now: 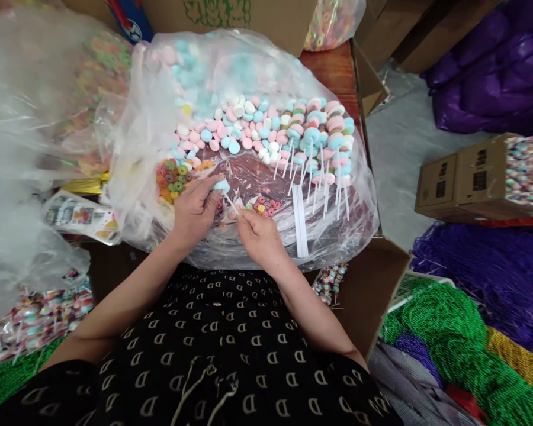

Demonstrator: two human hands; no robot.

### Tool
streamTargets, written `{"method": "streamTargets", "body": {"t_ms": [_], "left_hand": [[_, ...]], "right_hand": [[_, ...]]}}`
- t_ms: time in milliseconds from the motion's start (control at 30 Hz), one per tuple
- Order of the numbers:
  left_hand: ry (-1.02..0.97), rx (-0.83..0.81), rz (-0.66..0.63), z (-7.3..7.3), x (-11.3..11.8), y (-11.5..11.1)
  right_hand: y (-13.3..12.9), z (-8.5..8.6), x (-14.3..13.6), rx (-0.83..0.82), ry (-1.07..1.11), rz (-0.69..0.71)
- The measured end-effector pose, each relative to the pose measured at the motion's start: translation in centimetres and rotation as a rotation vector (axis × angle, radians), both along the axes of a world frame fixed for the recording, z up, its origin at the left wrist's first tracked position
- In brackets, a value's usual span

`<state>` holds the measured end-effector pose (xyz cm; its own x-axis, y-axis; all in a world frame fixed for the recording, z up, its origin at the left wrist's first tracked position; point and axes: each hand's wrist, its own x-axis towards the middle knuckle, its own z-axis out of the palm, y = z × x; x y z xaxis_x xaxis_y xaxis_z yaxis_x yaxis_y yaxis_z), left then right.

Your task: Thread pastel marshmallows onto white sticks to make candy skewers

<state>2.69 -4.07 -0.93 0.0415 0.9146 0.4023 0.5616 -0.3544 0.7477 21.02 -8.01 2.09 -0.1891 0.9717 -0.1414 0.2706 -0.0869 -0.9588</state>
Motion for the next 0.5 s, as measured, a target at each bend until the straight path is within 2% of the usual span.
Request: {"method": "streamTargets", "body": {"t_ms": [200, 300, 400, 500], "left_hand": [[-0.015, -0.028, -0.058, -0.4, 0.8, -0.6], [-0.031, -0.042, -0.112, -0.5, 1.3, -1.1], [-0.060, -0.071, -0.130, -0.5, 1.6, -1.2], [-0.079, -0.109, -0.092, -0.7, 1.6, -1.1]], "right_hand": [[-0.1, -1.5, -1.4, -0.127, 0.161, -0.068], [0.4, -1.7, -1.6, -0.162, 0.241, -0.105], [0.7, -1.3, -0.8, -0.164, 0.195, -0.062], [0.2, -0.9, 0.5, -0.129, 0.087, 0.024]]}}
